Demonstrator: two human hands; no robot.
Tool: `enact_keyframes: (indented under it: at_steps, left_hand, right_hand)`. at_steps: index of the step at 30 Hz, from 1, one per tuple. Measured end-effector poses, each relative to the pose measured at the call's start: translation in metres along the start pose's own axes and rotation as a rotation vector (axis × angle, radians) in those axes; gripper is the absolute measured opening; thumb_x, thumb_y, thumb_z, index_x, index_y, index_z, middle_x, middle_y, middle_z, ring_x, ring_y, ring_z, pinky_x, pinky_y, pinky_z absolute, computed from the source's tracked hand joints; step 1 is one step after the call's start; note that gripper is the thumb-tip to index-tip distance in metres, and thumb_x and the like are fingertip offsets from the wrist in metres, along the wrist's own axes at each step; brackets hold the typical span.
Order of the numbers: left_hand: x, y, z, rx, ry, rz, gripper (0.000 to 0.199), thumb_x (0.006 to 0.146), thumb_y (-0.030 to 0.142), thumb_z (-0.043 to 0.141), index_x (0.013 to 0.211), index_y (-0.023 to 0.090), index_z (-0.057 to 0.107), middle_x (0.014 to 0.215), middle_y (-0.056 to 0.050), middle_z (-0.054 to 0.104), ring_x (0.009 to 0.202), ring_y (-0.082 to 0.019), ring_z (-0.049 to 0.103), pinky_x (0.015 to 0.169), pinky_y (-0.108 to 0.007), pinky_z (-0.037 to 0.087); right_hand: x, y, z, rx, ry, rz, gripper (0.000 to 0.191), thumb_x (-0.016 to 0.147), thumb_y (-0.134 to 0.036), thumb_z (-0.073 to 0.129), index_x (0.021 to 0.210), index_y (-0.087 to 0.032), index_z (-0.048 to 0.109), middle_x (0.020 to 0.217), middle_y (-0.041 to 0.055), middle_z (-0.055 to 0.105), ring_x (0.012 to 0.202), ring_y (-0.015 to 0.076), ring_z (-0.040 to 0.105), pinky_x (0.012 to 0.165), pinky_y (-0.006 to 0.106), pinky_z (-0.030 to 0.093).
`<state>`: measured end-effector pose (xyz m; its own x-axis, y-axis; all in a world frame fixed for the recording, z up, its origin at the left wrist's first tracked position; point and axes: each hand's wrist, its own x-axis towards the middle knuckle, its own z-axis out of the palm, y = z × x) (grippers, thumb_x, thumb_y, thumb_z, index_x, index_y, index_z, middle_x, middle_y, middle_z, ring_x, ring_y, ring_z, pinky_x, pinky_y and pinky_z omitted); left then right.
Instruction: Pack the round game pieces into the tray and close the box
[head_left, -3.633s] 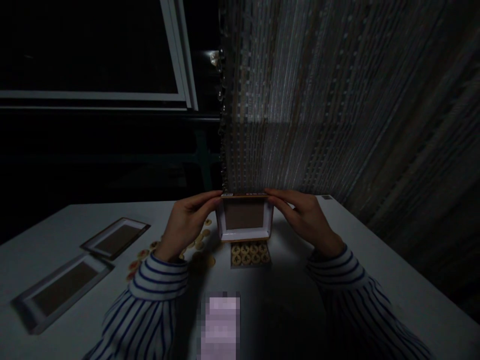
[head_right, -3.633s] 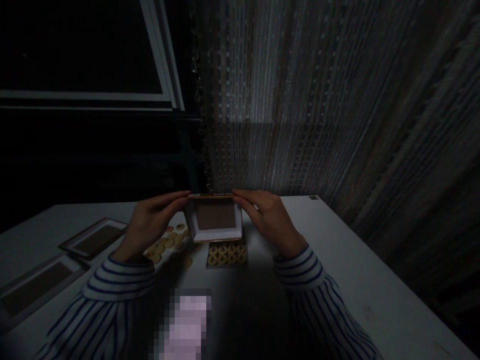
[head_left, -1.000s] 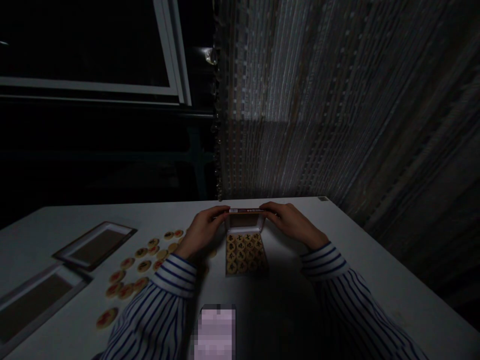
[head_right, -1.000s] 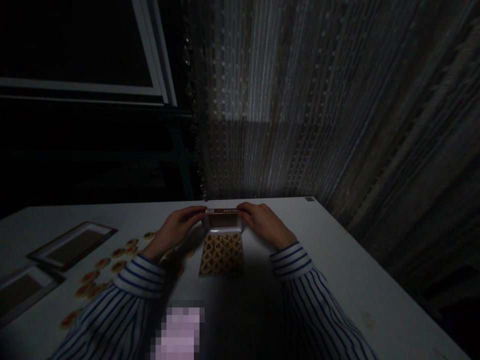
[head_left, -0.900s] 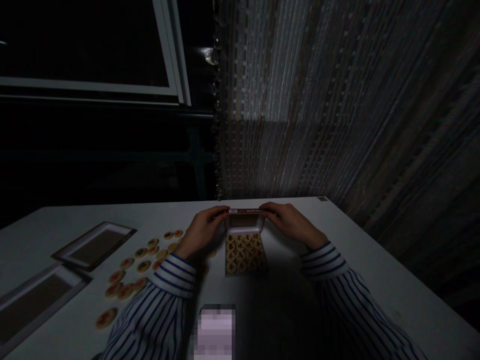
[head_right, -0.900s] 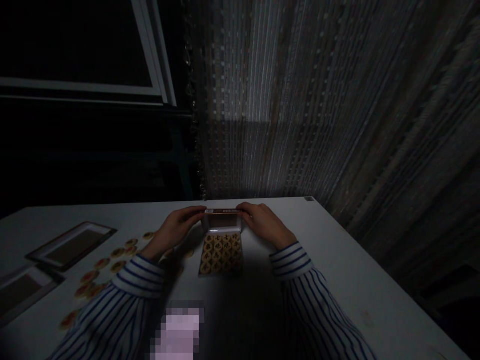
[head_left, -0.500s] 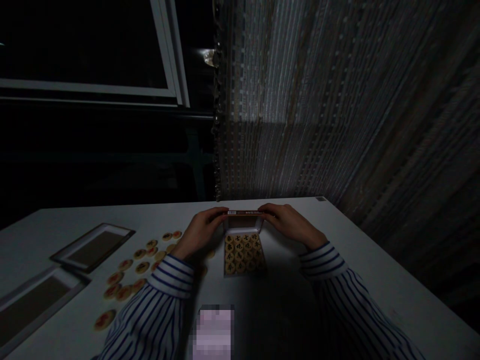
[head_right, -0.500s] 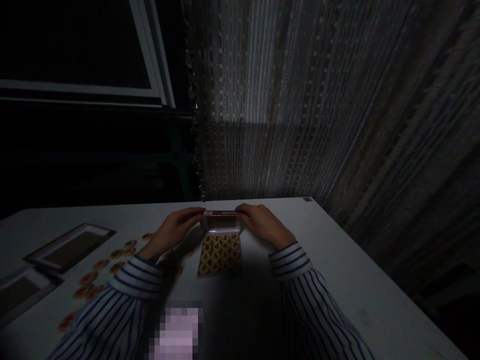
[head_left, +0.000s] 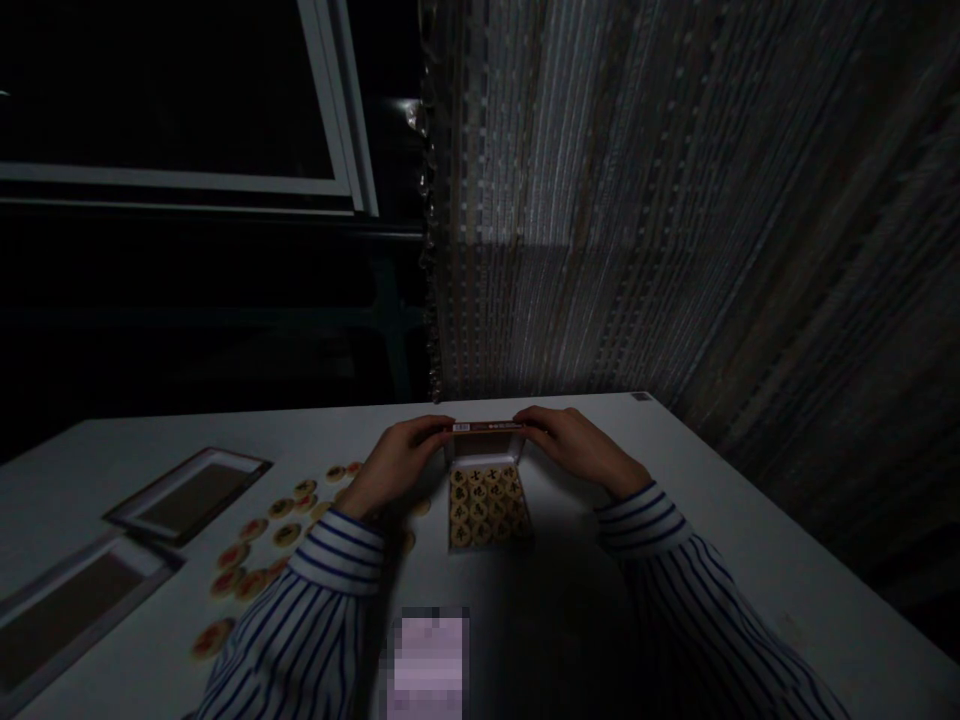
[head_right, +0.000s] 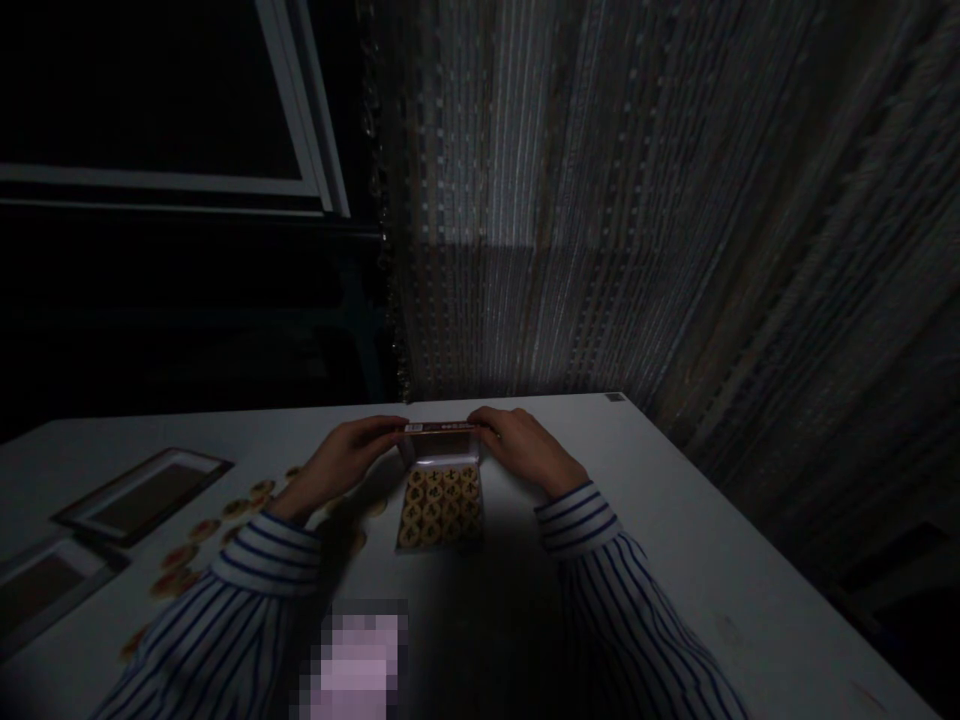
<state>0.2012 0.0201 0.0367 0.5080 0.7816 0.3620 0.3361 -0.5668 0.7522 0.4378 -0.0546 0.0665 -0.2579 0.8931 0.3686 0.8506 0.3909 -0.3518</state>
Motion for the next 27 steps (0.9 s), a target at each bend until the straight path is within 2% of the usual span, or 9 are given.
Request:
enact_keyframes:
  at_steps: [27]
  left_hand:
    - [-0.0012, 0.0022, -0.001, 0.017, -0.038, 0.03, 0.031, 0.079, 0.036, 0.047, 0.099, 0.017, 0.061, 0.1, -0.005, 0.065, 0.094, -0.019, 0.058, 0.087, -0.033, 0.042]
  right_hand:
    - [-0.0006, 0.0019, -0.0007, -0.022, -0.048, -0.005, 0.026, 0.086, -0.026, 0.042, 0.106, -0.021, 0.058, 0.097, 0.0038, 0.065, 0.088, 0.0171, 0.059, 0.077, 0.028, 0.043]
